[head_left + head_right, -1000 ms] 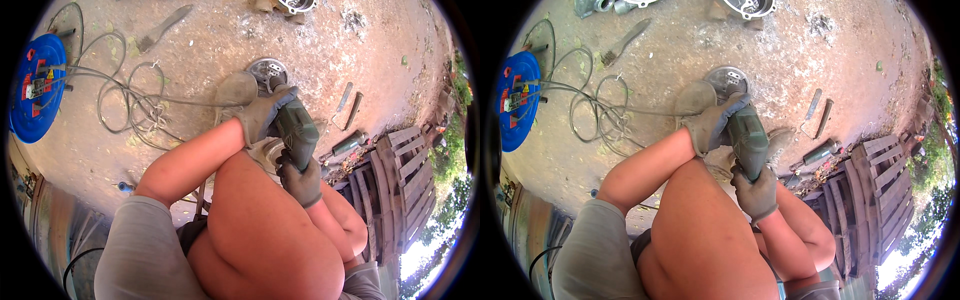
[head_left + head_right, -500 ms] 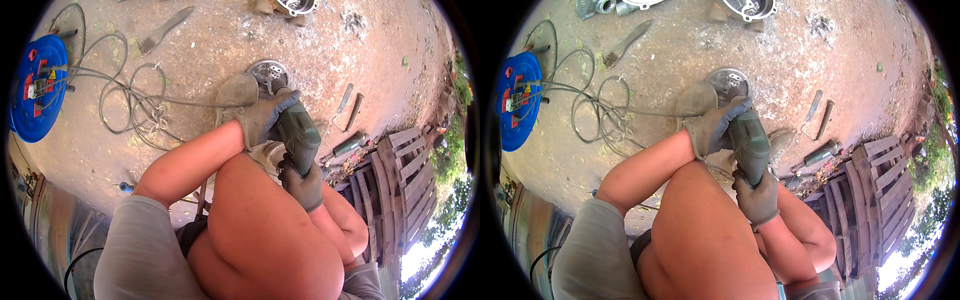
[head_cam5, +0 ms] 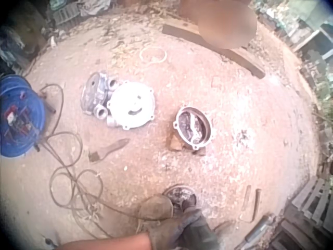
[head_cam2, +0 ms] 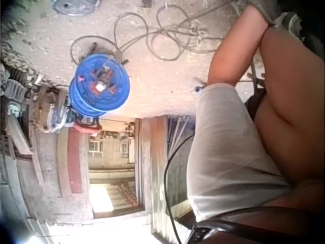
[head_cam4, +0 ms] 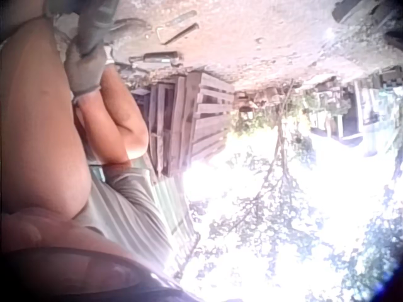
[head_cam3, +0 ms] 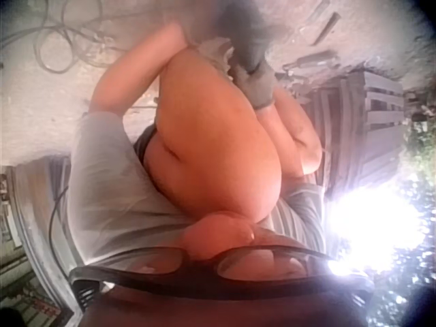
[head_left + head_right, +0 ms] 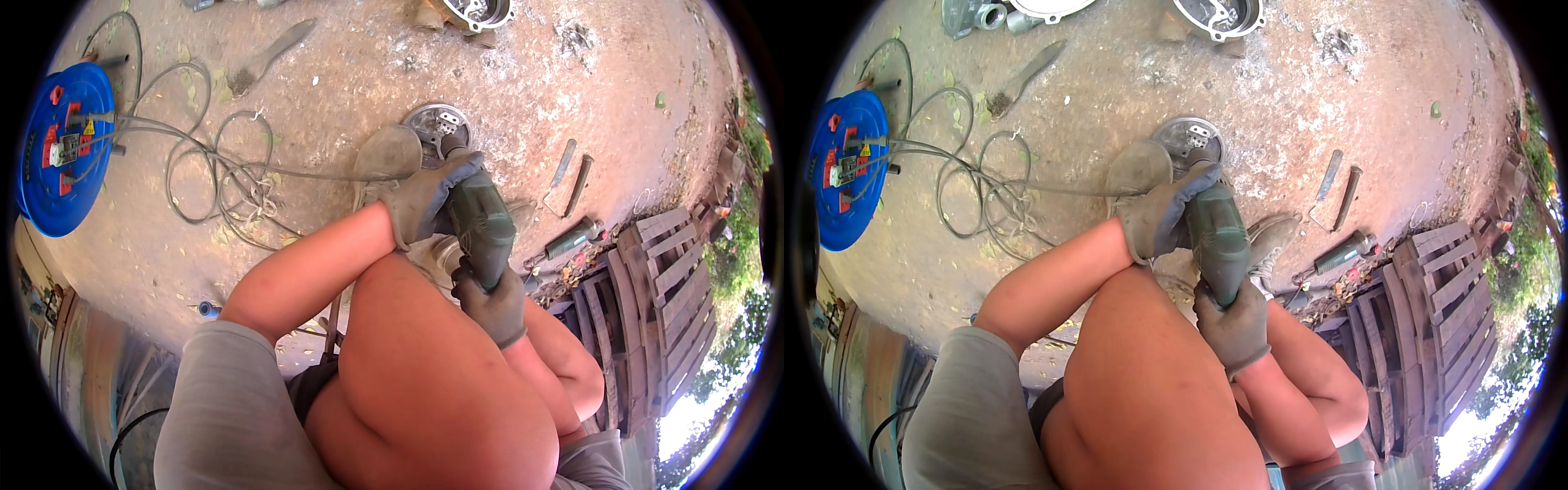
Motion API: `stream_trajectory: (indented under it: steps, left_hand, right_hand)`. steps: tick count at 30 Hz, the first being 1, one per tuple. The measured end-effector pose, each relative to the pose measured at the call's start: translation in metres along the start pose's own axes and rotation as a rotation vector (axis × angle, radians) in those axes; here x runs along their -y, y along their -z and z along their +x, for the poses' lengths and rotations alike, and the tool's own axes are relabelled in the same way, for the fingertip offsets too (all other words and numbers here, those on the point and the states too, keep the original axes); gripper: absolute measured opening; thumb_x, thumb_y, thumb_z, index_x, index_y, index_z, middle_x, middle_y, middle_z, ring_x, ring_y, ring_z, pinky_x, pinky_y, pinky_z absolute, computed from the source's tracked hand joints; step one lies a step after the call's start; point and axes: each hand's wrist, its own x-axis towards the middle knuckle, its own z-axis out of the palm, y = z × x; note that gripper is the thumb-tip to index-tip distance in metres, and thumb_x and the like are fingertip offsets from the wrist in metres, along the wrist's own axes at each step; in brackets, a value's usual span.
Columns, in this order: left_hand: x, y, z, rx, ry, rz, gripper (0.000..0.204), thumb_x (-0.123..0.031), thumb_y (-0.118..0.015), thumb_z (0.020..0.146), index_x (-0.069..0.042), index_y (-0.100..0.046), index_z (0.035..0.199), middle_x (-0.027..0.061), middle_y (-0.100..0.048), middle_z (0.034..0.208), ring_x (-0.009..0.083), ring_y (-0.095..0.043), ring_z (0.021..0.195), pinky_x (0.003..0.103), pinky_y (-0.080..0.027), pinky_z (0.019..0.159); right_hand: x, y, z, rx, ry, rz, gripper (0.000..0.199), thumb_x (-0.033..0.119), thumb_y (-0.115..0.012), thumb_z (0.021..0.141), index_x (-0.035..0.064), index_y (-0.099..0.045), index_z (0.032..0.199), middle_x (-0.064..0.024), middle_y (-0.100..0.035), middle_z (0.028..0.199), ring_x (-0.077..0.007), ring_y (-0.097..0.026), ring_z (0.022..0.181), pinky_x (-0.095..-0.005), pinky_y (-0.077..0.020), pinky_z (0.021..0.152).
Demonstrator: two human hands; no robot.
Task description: The person cleans a circular metal part by hand with a brush and then uses a power drill with a wire brush attachment to scrub the surface. They also use a screwdriver to scrape residue from the part.
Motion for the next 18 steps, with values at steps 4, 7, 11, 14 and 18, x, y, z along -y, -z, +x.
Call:
stream_trajectory:
  steps: [4, 7, 11, 14, 18]
  left_hand:
    - [0.001, 0.008, 0.007, -0.02, 0.039, -0.045, 0.05, -0.06, -0.067, 0.107, -0.017, -0.068, 0.133, 0.0008, -0.073, 0.113, 0.0148, -0.072, 0.104, 0.037, -0.06, 0.089]
    - [0.002, 0.011, 0.007, -0.003, 0.011, -0.037, 0.05, -0.061, -0.066, 0.108, -0.018, -0.069, 0.133, 0.0005, -0.073, 0.114, 0.0142, -0.072, 0.105, 0.037, -0.059, 0.089]
    - [-0.002, -0.003, 0.001, 0.028, 0.023, -0.097, 0.046, -0.06, -0.065, 0.108, -0.018, -0.07, 0.127, 0.0005, -0.074, 0.111, 0.0147, -0.072, 0.103, 0.037, -0.059, 0.088]
    - [-0.001, 0.002, 0.012, 0.04, 0.034, -0.099, 0.044, -0.06, -0.064, 0.109, -0.018, -0.071, 0.121, 0.0012, -0.075, 0.109, 0.0161, -0.073, 0.1, 0.037, -0.059, 0.088]
    - [-0.001, 0.003, 0.023, 0.038, 0.045, -0.128, 0.044, -0.059, -0.063, 0.109, -0.016, -0.071, 0.117, 0.0027, -0.076, 0.108, 0.019, -0.074, 0.098, 0.04, -0.06, 0.089]
  right_hand:
    - [-0.025, -0.005, 0.01, -0.027, 0.203, -0.114, 0.018, 0.011, -0.074, 0.096, -0.0034, -0.065, 0.102, -0.0152, -0.07, 0.067, -0.0265, -0.07, 0.056, -0.0415, -0.0552, 0.057]
    - [-0.01, -0.002, 0.009, -0.013, 0.103, -0.067, 0.02, 0.012, -0.075, 0.095, -0.0038, -0.065, 0.101, -0.0146, -0.07, 0.068, -0.0252, -0.071, 0.057, -0.041, -0.0556, 0.057]
    - [0.018, 0.009, 0.004, 0.036, -0.073, -0.026, 0.02, 0.013, -0.075, 0.095, -0.0037, -0.065, 0.102, -0.0135, -0.072, 0.07, -0.0228, -0.073, 0.061, -0.0392, -0.0575, 0.061]
    - [0.02, 0.013, 0.009, 0.05, -0.108, -0.015, 0.02, 0.014, -0.073, 0.096, -0.0043, -0.067, 0.103, -0.0129, -0.074, 0.071, -0.0208, -0.075, 0.065, -0.0374, -0.0583, 0.062]
    - [0.012, 0.017, 0.018, 0.088, -0.169, 0.092, 0.022, 0.014, -0.073, 0.096, -0.0054, -0.072, 0.106, -0.0129, -0.074, 0.074, -0.0188, -0.074, 0.065, -0.0355, -0.0572, 0.062]
